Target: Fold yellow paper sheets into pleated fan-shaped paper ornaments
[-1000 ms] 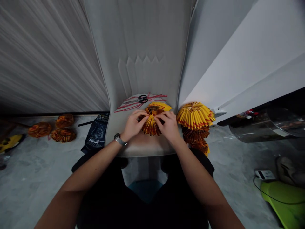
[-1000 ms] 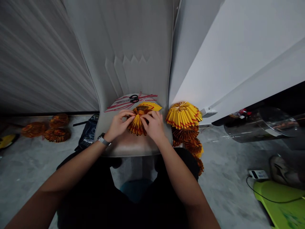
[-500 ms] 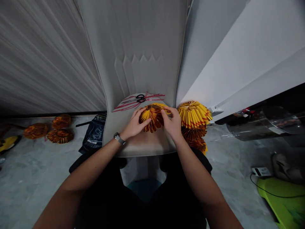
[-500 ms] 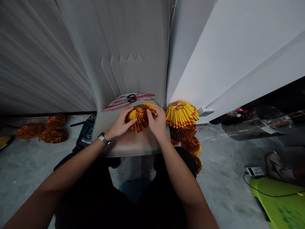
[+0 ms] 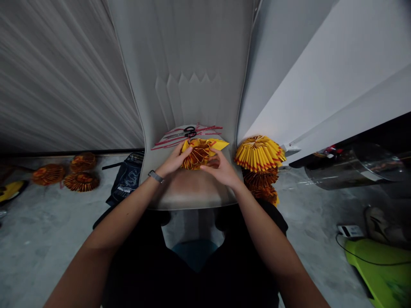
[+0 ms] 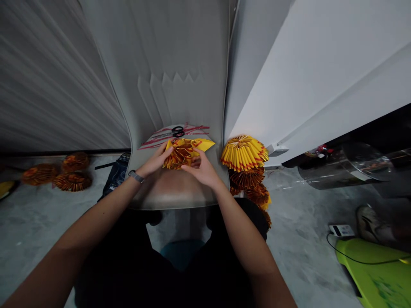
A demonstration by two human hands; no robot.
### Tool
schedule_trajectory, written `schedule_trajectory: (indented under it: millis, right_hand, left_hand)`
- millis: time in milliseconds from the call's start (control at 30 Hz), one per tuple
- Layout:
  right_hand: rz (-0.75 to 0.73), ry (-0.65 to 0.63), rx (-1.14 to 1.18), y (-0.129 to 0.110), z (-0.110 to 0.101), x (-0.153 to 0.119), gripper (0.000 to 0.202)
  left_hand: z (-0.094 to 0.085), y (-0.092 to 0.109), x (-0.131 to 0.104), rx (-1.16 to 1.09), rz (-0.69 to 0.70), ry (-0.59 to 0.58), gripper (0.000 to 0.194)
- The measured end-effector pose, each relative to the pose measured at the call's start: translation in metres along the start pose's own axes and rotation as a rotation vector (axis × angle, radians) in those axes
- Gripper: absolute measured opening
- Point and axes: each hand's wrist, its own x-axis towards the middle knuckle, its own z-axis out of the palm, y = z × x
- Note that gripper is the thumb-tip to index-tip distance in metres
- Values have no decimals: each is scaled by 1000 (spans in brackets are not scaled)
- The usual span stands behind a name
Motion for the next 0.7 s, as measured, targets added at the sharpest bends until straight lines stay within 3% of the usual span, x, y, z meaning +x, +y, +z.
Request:
schedule_trajectory:
  millis: [167, 333, 467, 533, 600, 700]
  right_hand:
    - [-118, -14, -140, 7, 9, -7, 82]
    - [-202, -26, -253, -4, 13, -14, 80]
    - [-135, 301, -188, -1, -2, -1, 53]
    - [-97, 390, -160, 6, -11, 8, 52]
    - [-78, 326, -188, 12, -18, 14, 59]
    - [-76, 78, -190, 12, -21, 14, 58]
  left_hand:
    - [-11, -1, 7, -43, -19, -72, 70]
    - [-22, -3, 16, -45, -8, -161, 64]
    - [-38, -3, 18, -23, 14, -264, 59]
    - [-44, -1, 16, 14, 23, -323, 61]
    - [-47, 1, 13, 58, 32, -364, 65]
    - [-45, 5, 5, 118, 62, -353, 70]
